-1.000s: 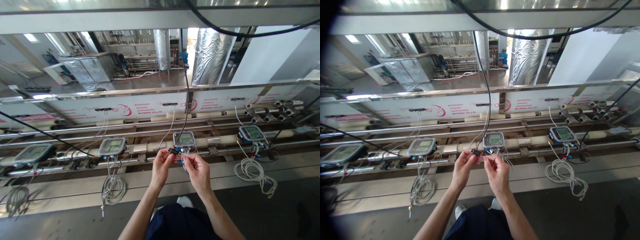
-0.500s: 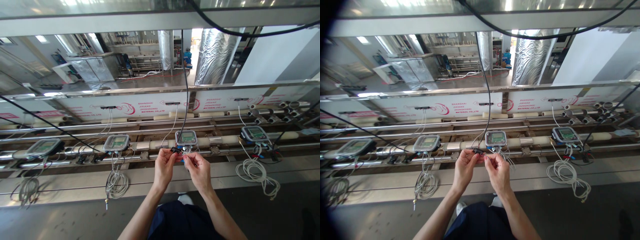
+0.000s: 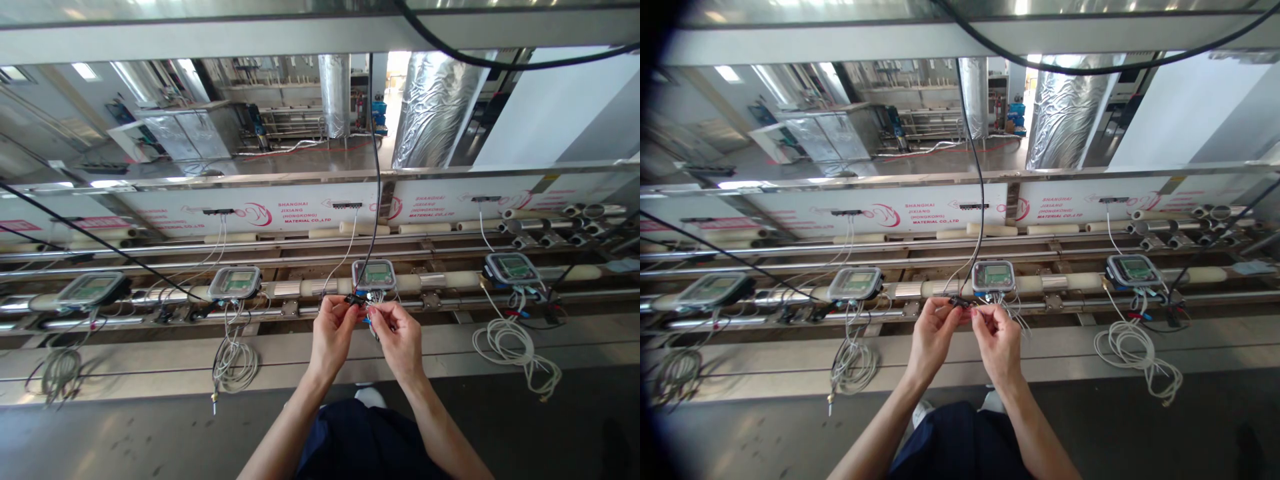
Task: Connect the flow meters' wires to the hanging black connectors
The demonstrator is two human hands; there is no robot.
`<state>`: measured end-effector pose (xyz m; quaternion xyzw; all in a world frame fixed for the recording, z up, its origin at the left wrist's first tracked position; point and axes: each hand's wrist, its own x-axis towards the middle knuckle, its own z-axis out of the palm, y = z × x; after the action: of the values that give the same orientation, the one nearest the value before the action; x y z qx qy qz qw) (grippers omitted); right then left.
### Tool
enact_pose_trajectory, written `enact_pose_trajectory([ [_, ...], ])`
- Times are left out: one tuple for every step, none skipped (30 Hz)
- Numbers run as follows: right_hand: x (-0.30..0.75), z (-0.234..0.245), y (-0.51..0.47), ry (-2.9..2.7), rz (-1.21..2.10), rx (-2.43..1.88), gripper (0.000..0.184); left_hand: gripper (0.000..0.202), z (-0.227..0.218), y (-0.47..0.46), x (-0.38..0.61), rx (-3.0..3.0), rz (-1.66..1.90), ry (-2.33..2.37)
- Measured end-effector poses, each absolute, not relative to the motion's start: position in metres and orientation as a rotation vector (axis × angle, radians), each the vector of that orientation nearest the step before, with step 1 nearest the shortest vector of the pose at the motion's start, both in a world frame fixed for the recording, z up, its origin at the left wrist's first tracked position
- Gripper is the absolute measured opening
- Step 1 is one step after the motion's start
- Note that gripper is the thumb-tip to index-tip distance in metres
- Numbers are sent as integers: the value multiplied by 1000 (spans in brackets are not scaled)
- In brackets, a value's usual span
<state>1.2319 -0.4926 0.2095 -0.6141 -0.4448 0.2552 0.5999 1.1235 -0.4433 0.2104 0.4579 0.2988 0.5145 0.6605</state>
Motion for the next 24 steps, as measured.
enact_pose_trajectory([
  [1233, 209, -492, -1048, 552, -1436, 19, 29, 210, -444, 1123, 1052, 1159, 678],
  [1233, 208, -492, -1073, 506, -1447, 18, 27, 210, -445, 1122, 1068, 1154, 680],
  [1234, 209, -493, -1104, 454, -1453, 16, 26, 210, -446, 1122, 1083, 1149, 684],
  [1234, 210, -493, -1141, 398, -1457, 14, 25, 210, -447, 1121, 1097, 1148, 692],
  [1235, 212, -493, -1181, 338, -1454, 12, 24, 210, -448, 1121, 1113, 1149, 707],
  [1235, 215, -494, -1224, 281, -1444, 11, 24, 210, -449, 1121, 1132, 1150, 728],
  [1235, 217, -494, -1265, 227, -1428, 9, 24, 211, -451, 1120, 1157, 1154, 754],
  [1235, 219, -495, -1304, 177, -1410, 7, 23, 211, -452, 1120, 1190, 1157, 782],
  [1235, 221, -496, -1338, 133, -1392, 7, 22, 212, -453, 1120, 1231, 1160, 817],
  [1235, 223, -496, -1370, 94, -1379, 7, 21, 213, -454, 1120, 1280, 1161, 855],
  [1235, 224, -496, -1398, 62, -1373, 7, 20, 215, -454, 1120, 1334, 1162, 895],
  [1235, 224, -496, -1424, 36, -1374, 8, 19, 216, -455, 1119, 1387, 1162, 934],
  [1235, 224, -496, -1446, 13, -1380, 9, 18, 217, -455, 1119, 1436, 1162, 970],
  [1235, 223, -496, -1465, -5, -1389, 10, 16, 218, -455, 1118, 1478, 1163, 998],
  [1235, 223, -496, -1480, -21, -1398, 10, 15, 219, -455, 1118, 1513, 1165, 1016],
  [1235, 222, -495, -1492, -36, -1407, 10, 14, 219, -455, 1117, 1541, 1168, 1029],
  [1235, 222, -495, -1503, -50, -1415, 11, 13, 220, -455, 1117, 1565, 1172, 1038],
  [1235, 221, -495, -1513, -65, -1422, 11, 12, 220, -455, 1116, 1588, 1174, 1047],
  [1235, 221, -495, -1523, -79, -1430, 11, 12, 220, -455, 1116, 1609, 1176, 1056],
  [1235, 221, -495, -1534, -91, -1437, 12, 11, 221, -455, 1116, 1626, 1176, 1065],
  [1235, 221, -494, -1544, -105, -1443, 12, 10, 221, -455, 1116, 1639, 1176, 1074],
  [1236, 221, -494, -1554, -118, -1447, 12, 9, 221, -455, 1116, 1646, 1174, 1081],
  [1236, 221, -494, -1563, -133, -1448, 11, 9, 221, -455, 1116, 1651, 1174, 1087],
  [1236, 221, -494, -1571, -148, -1446, 11, 8, 220, -455, 1117, 1657, 1174, 1092],
])
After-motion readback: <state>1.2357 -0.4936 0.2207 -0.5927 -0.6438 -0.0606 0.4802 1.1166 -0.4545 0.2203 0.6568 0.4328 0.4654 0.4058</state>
